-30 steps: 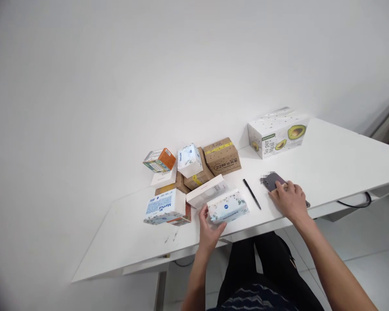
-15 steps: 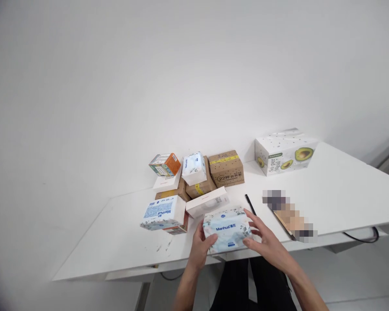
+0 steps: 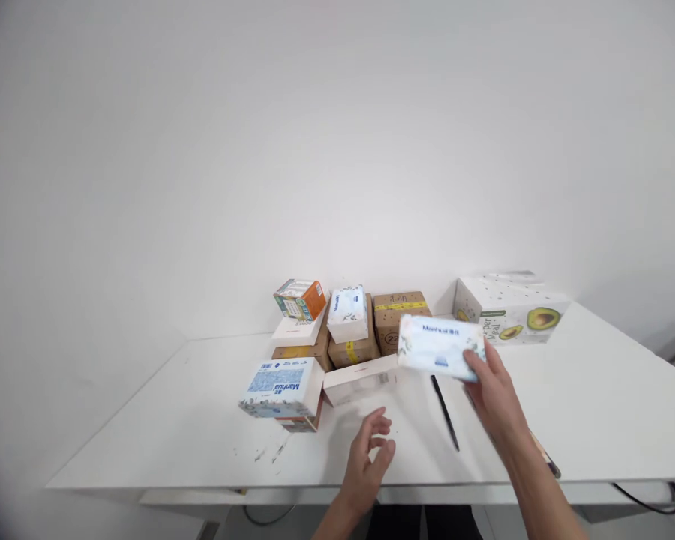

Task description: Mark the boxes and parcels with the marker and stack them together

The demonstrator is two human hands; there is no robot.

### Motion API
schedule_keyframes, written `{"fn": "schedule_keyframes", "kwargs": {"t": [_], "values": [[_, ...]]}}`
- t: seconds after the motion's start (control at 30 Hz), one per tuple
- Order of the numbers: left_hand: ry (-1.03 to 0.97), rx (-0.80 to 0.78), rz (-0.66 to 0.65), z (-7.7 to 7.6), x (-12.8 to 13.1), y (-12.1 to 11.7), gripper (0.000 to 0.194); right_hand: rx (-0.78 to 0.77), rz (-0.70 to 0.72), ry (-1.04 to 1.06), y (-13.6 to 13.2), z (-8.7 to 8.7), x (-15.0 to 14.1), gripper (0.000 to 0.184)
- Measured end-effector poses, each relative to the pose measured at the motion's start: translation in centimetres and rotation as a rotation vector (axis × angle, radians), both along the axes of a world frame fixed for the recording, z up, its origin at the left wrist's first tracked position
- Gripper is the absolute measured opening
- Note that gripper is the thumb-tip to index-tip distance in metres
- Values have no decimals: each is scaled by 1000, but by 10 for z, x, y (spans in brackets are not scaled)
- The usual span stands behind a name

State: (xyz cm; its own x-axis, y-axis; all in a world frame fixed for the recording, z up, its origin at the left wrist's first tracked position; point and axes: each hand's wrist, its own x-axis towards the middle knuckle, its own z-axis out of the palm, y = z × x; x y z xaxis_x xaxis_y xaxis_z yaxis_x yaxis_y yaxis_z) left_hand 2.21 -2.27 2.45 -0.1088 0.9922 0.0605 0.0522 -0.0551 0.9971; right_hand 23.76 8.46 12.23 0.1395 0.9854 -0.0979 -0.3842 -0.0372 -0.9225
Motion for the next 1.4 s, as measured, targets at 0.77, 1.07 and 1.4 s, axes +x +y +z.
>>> {"fn": "schedule_keyframes", "kwargs": {"t": [0.77, 1.07, 1.4], "values": [[514, 336, -76, -29, 20, 17, 19, -212, -648, -896, 12, -102, 185, 49], [1162, 659, -108, 89, 97, 112, 24, -235, -733, -821, 9, -128, 198, 46], [1615, 517, -279, 158, 144, 258, 26, -177, -688, -753, 12, -135, 202, 40]]}}
